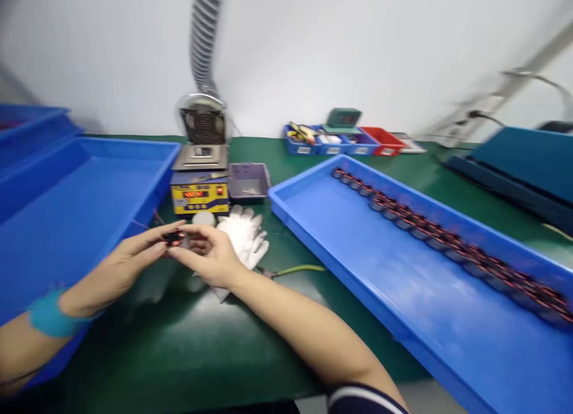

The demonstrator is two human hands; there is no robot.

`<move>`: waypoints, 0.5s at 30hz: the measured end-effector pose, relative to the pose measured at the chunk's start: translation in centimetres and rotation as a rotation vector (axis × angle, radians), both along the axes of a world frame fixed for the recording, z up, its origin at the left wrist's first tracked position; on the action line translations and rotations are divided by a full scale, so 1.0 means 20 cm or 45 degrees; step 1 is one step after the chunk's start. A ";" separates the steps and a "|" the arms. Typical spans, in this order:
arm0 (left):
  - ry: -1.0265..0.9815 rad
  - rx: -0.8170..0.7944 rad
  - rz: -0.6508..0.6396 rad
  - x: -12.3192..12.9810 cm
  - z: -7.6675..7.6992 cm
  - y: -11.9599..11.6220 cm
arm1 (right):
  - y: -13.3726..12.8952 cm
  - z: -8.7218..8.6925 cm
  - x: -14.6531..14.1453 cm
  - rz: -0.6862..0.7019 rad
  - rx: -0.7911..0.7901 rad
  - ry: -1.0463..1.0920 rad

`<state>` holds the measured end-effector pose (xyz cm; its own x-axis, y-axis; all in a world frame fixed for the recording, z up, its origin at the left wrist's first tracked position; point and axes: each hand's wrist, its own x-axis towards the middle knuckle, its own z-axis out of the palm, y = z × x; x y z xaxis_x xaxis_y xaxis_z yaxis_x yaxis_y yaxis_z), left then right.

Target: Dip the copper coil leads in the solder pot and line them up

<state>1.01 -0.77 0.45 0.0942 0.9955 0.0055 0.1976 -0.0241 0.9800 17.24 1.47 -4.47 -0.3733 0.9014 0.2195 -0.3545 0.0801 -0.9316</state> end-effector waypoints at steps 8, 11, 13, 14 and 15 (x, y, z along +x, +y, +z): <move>-0.118 0.021 -0.216 -0.02 0.02 0.03 | -0.05 0.06 0.02 0.192 -0.249 0.146; -0.087 0.111 -0.247 -0.03 0.04 0.02 | -0.05 0.05 0.01 0.198 -0.261 0.165; -0.060 0.148 -0.232 -0.02 0.05 0.01 | -0.06 0.05 0.00 0.202 -0.252 0.148; -0.051 0.156 -0.210 -0.01 0.05 0.01 | -0.06 0.05 0.00 0.211 -0.245 0.129; -0.049 0.155 -0.179 0.00 0.05 0.01 | -0.07 0.05 0.00 0.224 -0.231 0.104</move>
